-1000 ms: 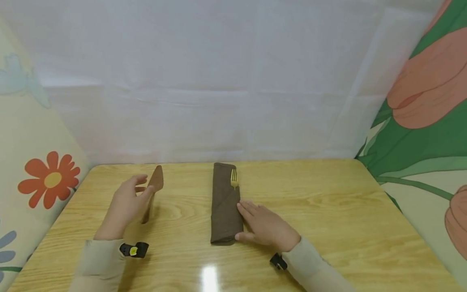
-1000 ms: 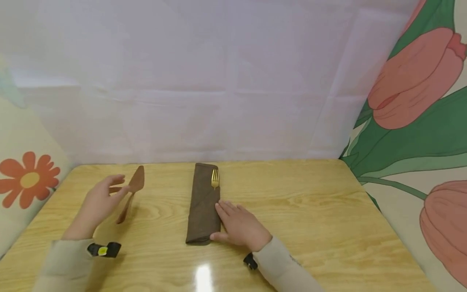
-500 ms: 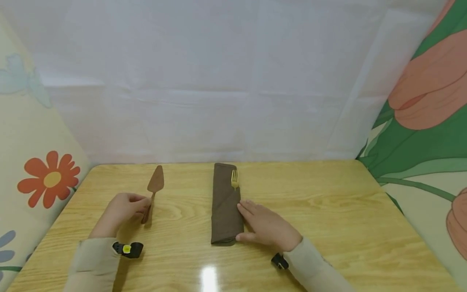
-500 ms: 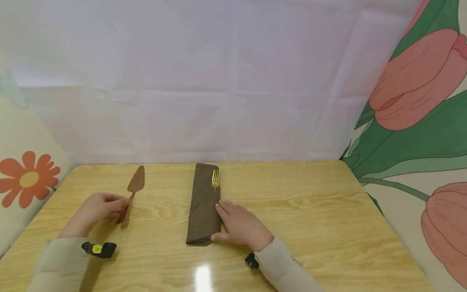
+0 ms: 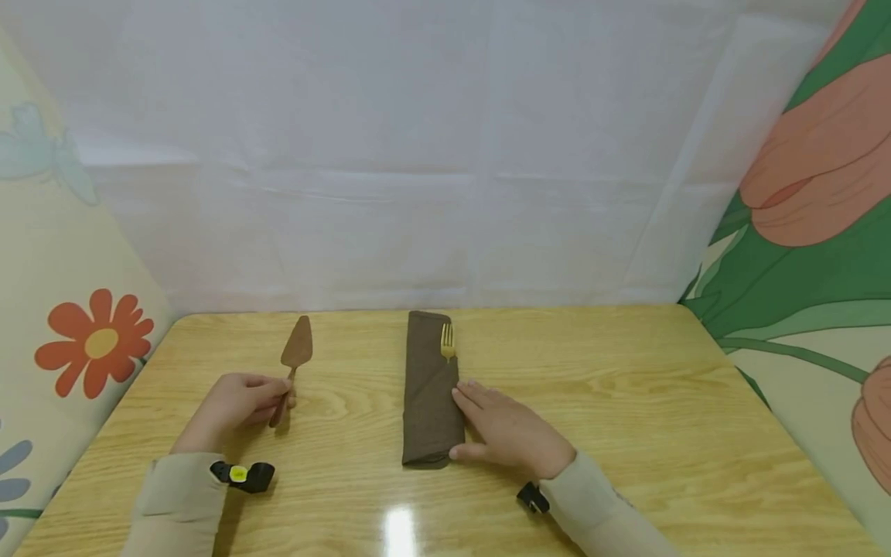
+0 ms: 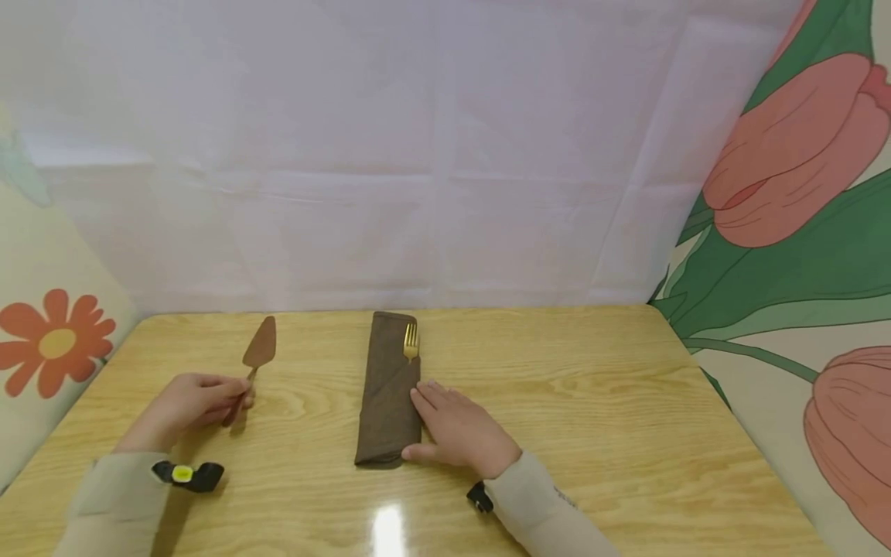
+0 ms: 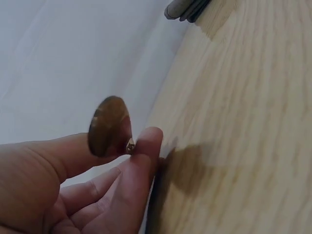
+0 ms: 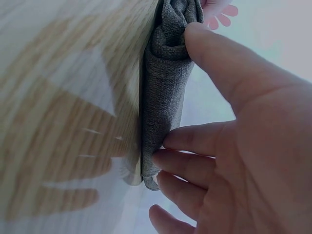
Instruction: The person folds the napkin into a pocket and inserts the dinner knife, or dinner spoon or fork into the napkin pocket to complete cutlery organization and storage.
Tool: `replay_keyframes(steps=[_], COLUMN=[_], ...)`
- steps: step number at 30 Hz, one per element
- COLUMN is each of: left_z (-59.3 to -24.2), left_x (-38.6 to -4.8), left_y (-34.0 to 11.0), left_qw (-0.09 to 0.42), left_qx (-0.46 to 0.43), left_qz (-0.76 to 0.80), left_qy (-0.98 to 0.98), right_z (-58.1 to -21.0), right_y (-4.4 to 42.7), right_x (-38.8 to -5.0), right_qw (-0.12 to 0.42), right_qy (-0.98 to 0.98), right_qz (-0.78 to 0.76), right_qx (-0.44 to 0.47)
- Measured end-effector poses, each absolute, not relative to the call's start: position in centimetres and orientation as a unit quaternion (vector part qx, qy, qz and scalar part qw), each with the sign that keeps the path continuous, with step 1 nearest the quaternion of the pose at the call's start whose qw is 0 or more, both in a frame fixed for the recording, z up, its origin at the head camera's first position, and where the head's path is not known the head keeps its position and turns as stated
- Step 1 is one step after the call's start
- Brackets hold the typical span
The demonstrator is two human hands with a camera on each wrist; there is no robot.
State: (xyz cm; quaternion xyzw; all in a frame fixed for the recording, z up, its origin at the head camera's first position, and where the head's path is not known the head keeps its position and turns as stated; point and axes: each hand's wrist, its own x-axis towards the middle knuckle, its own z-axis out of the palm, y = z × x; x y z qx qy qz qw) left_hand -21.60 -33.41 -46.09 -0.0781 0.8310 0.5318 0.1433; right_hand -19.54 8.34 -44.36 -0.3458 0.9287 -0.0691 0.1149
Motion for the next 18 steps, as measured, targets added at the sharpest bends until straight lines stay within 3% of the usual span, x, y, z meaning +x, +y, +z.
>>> replay_keyframes(steps=[18], left_z=[-46.64], left_x=[-21.67], left_y=[-33.01], left_qw=[0.147], left_qx=[-0.093], left_qz=[0.597], left_qy=[0.783], right_z=[-44.61], right_y=[8.27], right_x=[-19.59], right_qw=[0.089], right_qy=[0.930], right_qz=[-0.043], right_qx=[-0.354])
